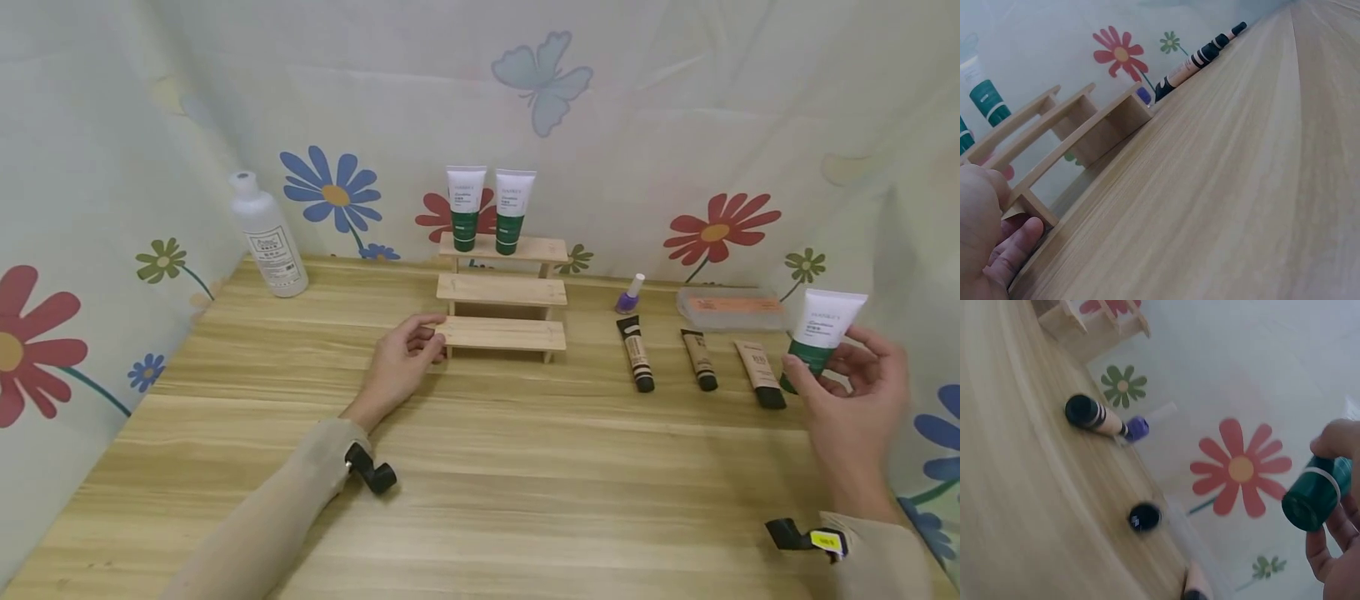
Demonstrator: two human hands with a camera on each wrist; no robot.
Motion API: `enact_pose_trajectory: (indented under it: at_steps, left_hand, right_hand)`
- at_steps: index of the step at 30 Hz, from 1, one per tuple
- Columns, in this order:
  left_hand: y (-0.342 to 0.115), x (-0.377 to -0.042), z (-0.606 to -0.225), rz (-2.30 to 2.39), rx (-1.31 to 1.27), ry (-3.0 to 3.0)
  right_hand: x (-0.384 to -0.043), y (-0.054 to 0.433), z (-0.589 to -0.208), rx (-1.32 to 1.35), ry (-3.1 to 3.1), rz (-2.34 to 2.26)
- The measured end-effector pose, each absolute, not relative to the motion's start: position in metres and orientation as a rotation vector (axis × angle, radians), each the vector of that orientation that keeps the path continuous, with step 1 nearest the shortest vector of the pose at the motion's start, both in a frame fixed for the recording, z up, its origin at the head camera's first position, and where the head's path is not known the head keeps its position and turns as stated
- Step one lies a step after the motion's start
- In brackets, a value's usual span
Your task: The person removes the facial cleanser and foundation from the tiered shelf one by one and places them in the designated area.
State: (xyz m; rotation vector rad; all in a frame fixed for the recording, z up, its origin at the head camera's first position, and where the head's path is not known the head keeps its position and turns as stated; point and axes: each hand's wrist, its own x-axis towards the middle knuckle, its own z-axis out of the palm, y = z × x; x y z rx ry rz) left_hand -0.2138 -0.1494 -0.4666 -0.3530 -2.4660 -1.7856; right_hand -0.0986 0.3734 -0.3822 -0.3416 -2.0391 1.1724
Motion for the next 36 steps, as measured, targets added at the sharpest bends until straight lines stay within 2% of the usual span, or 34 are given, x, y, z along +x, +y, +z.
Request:
enact_pose_trajectory:
  at_steps: [20,36]
  left_hand:
    - [-0.151,-0.212,-0.466,-1.778,-0.387,-2.465]
    - [-0.149,-0.214,-0.467,-1.787,-0.364,-2.459]
  right_hand:
    - [-0.028,0.422,-0.440,-0.636,-2.422,1.061]
    - [-0.009,0.427,-0.454,-0.660,-2.596,0.878]
